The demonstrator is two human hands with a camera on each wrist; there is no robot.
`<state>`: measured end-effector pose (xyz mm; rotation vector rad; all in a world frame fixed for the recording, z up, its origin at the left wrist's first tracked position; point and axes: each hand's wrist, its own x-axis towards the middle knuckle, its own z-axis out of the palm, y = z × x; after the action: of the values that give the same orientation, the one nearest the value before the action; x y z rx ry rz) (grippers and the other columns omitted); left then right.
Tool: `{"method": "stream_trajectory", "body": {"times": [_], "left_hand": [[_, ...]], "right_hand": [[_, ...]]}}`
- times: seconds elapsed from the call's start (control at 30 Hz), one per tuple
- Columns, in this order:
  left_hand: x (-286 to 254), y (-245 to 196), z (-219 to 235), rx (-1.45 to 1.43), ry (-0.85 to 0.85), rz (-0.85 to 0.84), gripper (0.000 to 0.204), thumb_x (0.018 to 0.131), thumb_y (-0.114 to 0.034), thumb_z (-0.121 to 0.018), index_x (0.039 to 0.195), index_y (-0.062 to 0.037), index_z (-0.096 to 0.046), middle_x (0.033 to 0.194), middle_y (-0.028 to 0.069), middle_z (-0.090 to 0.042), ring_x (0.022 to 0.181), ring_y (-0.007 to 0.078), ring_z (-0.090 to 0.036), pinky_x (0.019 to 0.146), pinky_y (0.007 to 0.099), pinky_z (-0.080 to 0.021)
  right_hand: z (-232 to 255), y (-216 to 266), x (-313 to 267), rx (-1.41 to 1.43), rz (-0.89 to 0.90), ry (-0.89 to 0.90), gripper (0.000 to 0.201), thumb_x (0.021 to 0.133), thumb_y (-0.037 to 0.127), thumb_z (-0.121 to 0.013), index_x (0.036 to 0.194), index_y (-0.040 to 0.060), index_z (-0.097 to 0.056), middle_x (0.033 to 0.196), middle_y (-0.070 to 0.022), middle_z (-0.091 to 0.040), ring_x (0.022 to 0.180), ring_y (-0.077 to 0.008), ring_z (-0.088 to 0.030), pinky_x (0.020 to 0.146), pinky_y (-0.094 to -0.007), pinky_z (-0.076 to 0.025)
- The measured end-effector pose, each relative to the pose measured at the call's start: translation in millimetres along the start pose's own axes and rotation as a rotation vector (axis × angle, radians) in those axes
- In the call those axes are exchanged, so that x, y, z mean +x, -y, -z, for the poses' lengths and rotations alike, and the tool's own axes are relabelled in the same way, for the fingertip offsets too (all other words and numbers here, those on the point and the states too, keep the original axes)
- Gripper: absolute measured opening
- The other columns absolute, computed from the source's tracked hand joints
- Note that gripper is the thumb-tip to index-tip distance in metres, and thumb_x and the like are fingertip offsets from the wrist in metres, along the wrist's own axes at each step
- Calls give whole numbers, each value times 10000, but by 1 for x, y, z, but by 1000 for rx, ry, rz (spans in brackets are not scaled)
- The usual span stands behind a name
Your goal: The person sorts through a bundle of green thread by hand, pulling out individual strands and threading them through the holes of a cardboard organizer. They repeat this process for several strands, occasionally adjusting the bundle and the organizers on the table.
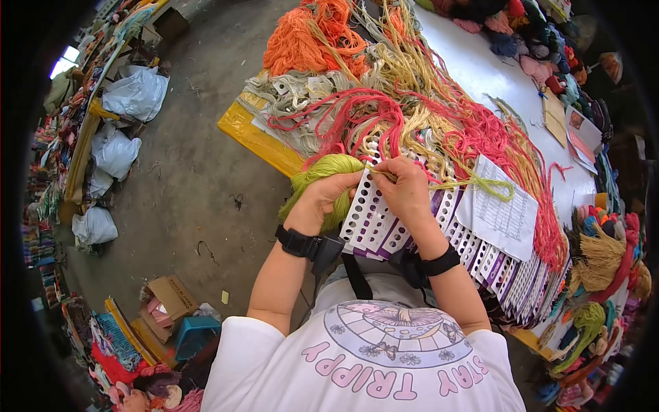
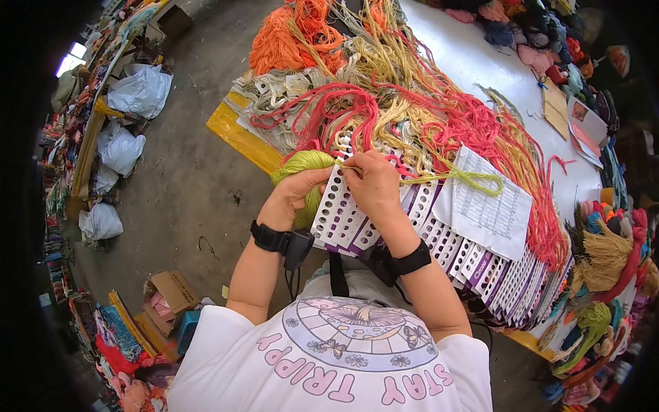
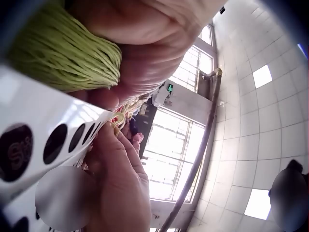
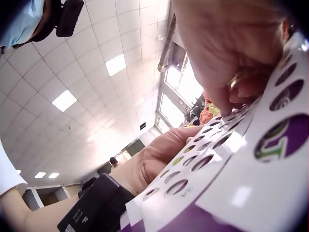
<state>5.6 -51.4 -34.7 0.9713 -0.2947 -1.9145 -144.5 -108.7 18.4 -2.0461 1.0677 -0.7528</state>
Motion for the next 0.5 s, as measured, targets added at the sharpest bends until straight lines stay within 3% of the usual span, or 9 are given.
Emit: {"method": "stream_trajectory", "body": {"times": [0.13, 0.23, 0.33, 0.37, 0.43, 0.5], "left_hand": [[-3, 5, -17, -28, -155, -99, 160, 829, -222, -548, 901, -83, -581, 761, -4, -601, 646, 57, -568, 553, 196, -451], [-1, 7, -23, 53, -222, -216, 149, 818, -207, -556, 903, -87, -575, 741, -11, -579, 612, 58, -538, 540, 202, -439], [-13, -8, -7, -45, -191, -243, 176, 809, -200, -523, 923, -77, -576, 700, -35, -531, 542, 44, -443, 506, 188, -382], [-19, -13, -2, -218, -164, -173, 192, 800, -182, -505, 926, -50, -566, 675, -29, -506, 510, 44, -406, 505, 184, -370], [-26, -22, 4, -355, 124, -142, 145, 795, -150, -512, 879, -41, -556, 657, -17, -499, 503, 47, -403, 489, 199, -375], [-30, -24, -10, -307, 108, -147, 127, 798, -146, -524, 870, -46, -556, 655, -14, -503, 510, 48, -424, 474, 211, -381]], "right_hand": [[2, -3, 1, 29, -17, 36, 110, 649, 74, -642, 750, 36, -626, 700, -102, -555, 654, -248, -562, 597, -312, -447], [2, -3, 0, 85, -88, 11, 111, 652, 82, -645, 749, 32, -625, 700, -103, -554, 655, -253, -560, 598, -318, -445], [0, -4, -4, 18, -39, -23, 107, 658, 88, -644, 743, 27, -620, 691, -106, -548, 650, -260, -554, 594, -333, -439], [-1, -5, -4, -26, 2, -34, 105, 661, 90, -643, 741, 26, -618, 687, -107, -545, 648, -262, -552, 593, -339, -437], [-3, -5, -5, -78, 28, -22, 121, 699, 127, -623, 725, 15, -584, 668, -113, -530, 638, -281, -541, 589, -362, -427], [1, 2, -2, -87, 0, 26, 163, 736, 168, -601, 716, 10, -564, 662, -117, -525, 642, -294, -538, 590, -369, -423]]}}
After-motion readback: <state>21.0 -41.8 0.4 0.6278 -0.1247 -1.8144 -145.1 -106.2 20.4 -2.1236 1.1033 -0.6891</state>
